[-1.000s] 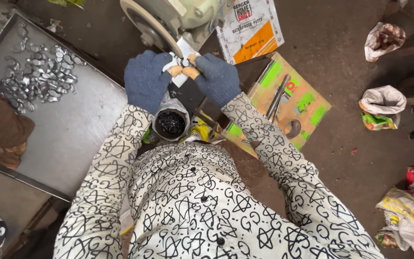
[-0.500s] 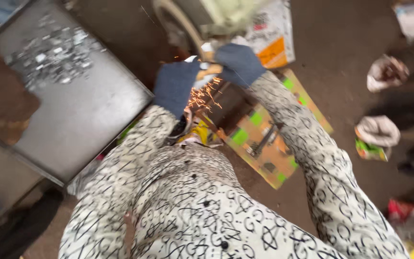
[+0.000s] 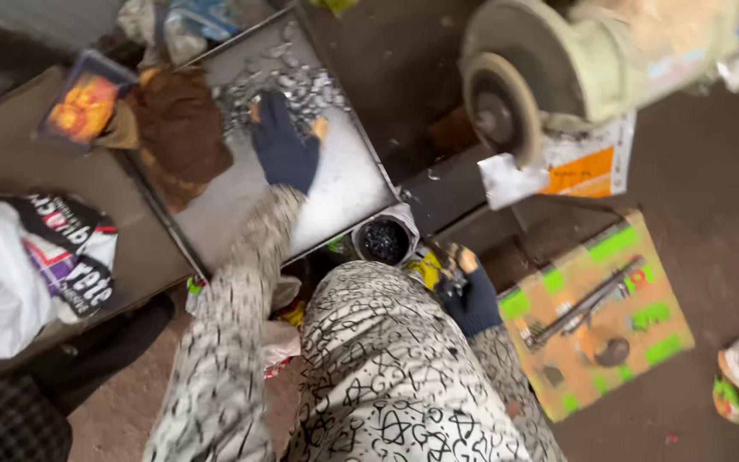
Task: The person picks small metal pieces from a tray and holds each against a spinning bench grinder, producing sparks while shaping the edges. They dip ground pieces into a small container and place the finished pieces back onto the metal tray, repeating the cycle.
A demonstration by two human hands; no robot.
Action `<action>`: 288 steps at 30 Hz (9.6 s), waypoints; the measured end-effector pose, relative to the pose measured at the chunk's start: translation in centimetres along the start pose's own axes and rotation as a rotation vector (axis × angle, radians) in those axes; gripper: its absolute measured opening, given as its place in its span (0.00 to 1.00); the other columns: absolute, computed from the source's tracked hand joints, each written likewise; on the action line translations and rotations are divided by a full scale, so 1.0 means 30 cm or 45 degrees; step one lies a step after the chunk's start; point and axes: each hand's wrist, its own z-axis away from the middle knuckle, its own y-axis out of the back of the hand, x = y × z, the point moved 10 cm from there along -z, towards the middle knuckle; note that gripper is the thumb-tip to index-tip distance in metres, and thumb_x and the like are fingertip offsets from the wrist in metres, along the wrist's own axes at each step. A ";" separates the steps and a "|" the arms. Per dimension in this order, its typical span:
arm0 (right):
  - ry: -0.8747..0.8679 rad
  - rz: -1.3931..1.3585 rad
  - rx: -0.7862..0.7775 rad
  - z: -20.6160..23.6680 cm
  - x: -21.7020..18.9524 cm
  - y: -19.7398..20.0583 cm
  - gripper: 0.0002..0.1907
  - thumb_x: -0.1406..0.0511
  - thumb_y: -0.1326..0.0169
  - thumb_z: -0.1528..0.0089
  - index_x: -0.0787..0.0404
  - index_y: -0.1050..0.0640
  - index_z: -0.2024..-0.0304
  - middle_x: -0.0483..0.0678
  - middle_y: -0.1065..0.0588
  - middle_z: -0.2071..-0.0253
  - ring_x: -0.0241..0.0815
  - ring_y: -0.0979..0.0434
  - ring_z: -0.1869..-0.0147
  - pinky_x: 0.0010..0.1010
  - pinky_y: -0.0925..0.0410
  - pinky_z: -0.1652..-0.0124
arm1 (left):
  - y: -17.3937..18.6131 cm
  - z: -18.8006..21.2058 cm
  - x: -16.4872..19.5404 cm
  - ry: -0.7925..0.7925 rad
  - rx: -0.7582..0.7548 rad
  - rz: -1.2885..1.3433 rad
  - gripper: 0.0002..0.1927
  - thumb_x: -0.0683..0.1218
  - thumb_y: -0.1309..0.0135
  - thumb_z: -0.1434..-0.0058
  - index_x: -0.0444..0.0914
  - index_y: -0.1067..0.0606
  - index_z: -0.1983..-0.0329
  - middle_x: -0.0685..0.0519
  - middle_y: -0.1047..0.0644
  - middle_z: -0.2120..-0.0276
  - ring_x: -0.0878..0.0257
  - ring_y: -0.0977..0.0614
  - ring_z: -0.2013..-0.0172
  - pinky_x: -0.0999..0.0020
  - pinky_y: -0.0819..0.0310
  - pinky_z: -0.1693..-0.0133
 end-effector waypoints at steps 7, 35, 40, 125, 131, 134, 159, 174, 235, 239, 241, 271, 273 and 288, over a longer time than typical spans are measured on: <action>0.092 0.078 0.185 0.001 0.034 -0.023 0.13 0.59 0.45 0.31 0.59 0.23 0.49 0.44 0.22 0.60 0.39 0.22 0.58 0.33 0.27 0.57 | -0.080 -0.165 -0.403 0.476 -0.296 -0.032 0.46 0.66 0.43 0.36 0.32 0.42 0.26 0.36 0.40 0.28 0.30 0.36 0.36 0.42 0.47 0.34; 0.232 -0.221 0.498 0.045 0.049 0.101 0.10 0.57 0.43 0.29 0.55 0.23 0.60 0.42 0.23 0.68 0.39 0.22 0.64 0.35 0.26 0.59 | -0.277 -0.247 -0.017 -0.351 -0.593 0.524 0.26 0.49 0.42 0.34 0.39 0.27 0.33 0.44 0.25 0.38 0.47 0.27 0.36 0.45 0.45 0.30; 0.266 -0.230 0.477 0.061 0.033 0.050 0.10 0.58 0.43 0.29 0.55 0.24 0.62 0.42 0.24 0.70 0.39 0.23 0.65 0.36 0.25 0.60 | -0.192 -0.318 -0.027 -0.341 -0.297 0.116 0.29 0.47 0.39 0.46 0.35 0.27 0.40 0.40 0.25 0.40 0.43 0.30 0.35 0.40 0.49 0.33; 1.151 1.648 0.233 0.282 -0.618 -0.178 0.19 0.62 0.39 0.35 0.62 0.22 0.44 0.48 0.19 0.56 0.36 0.20 0.57 0.28 0.27 0.55 | -0.064 0.361 0.843 -0.801 -0.222 0.614 0.33 0.60 0.39 0.39 0.34 0.28 0.40 0.46 0.24 0.51 0.45 0.23 0.52 0.49 0.33 0.53; 1.635 2.293 0.056 0.308 -0.674 -0.430 0.20 0.56 0.38 0.36 0.56 0.21 0.45 0.50 0.24 0.64 0.51 0.21 0.60 0.40 0.30 0.63 | -0.137 0.370 0.827 -0.750 -0.456 0.465 0.22 0.52 0.45 0.32 0.43 0.25 0.36 0.49 0.24 0.54 0.50 0.23 0.53 0.51 0.33 0.53; 1.682 2.337 0.031 0.290 -0.713 -0.481 0.18 0.54 0.37 0.37 0.54 0.20 0.49 0.49 0.24 0.65 0.50 0.21 0.62 0.41 0.30 0.65 | -0.183 0.329 0.873 -0.849 -0.524 0.238 0.20 0.56 0.45 0.30 0.45 0.23 0.39 0.48 0.26 0.64 0.50 0.24 0.63 0.51 0.36 0.61; 0.813 0.495 -0.116 0.075 -0.599 -0.223 0.07 0.66 0.45 0.29 0.62 0.26 0.51 0.47 0.25 0.65 0.44 0.23 0.66 0.38 0.26 0.65 | -0.177 0.361 0.887 -0.882 -0.730 0.311 0.15 0.56 0.43 0.33 0.46 0.24 0.49 0.50 0.22 0.59 0.51 0.19 0.56 0.50 0.29 0.56; 0.420 1.036 -0.095 0.091 -0.193 -0.145 0.16 0.59 0.48 0.29 0.67 0.21 0.51 0.43 0.25 0.71 0.29 0.30 0.71 0.22 0.34 0.71 | -0.076 0.299 0.405 -0.448 -0.450 0.317 0.16 0.44 0.44 0.36 0.43 0.24 0.44 0.51 0.22 0.48 0.50 0.24 0.47 0.49 0.33 0.44; 0.576 1.249 -0.193 0.095 -0.158 -0.126 0.17 0.61 0.40 0.32 0.67 0.20 0.47 0.44 0.22 0.63 0.34 0.26 0.62 0.26 0.32 0.62 | -0.018 0.214 0.243 -0.372 -0.545 -0.078 0.13 0.41 0.51 0.35 0.41 0.24 0.49 0.49 0.23 0.63 0.52 0.21 0.60 0.52 0.29 0.56; 1.294 2.148 -0.328 0.201 -0.182 -0.309 0.22 0.61 0.37 0.39 0.63 0.20 0.45 0.51 0.21 0.64 0.43 0.20 0.63 0.32 0.27 0.63 | 0.000 0.391 0.399 -0.008 -0.875 1.185 0.16 0.47 0.42 0.33 0.36 0.22 0.45 0.45 0.18 0.54 0.54 0.15 0.55 0.62 0.22 0.53; 1.241 2.320 -0.409 0.201 -0.175 -0.320 0.22 0.61 0.34 0.42 0.61 0.19 0.46 0.53 0.23 0.68 0.48 0.21 0.65 0.36 0.29 0.65 | -0.035 0.467 0.432 0.166 -1.062 1.133 0.25 0.49 0.38 0.40 0.36 0.24 0.41 0.45 0.18 0.55 0.57 0.15 0.58 0.64 0.21 0.56; 1.607 2.322 -0.042 0.257 -0.706 -0.509 0.16 0.56 0.35 0.38 0.58 0.19 0.54 0.51 0.21 0.65 0.51 0.19 0.61 0.40 0.29 0.65 | -0.150 0.290 0.852 -0.747 -0.424 0.446 0.16 0.54 0.42 0.34 0.42 0.20 0.48 0.47 0.25 0.67 0.50 0.23 0.65 0.52 0.34 0.62; 1.566 2.366 -0.026 0.239 -0.711 -0.520 0.15 0.55 0.35 0.38 0.57 0.19 0.55 0.50 0.22 0.66 0.51 0.19 0.63 0.40 0.30 0.67 | -0.188 0.276 0.877 -0.802 -0.440 0.306 0.14 0.56 0.42 0.34 0.44 0.20 0.54 0.49 0.26 0.69 0.52 0.23 0.67 0.53 0.33 0.63; 1.644 2.482 -0.702 0.120 -0.659 -0.540 0.15 0.61 0.32 0.39 0.56 0.19 0.52 0.51 0.26 0.67 0.53 0.24 0.61 0.42 0.31 0.61 | -0.227 0.307 0.855 -0.697 -0.528 0.433 0.10 0.52 0.46 0.32 0.43 0.24 0.52 0.50 0.21 0.66 0.51 0.19 0.65 0.53 0.29 0.63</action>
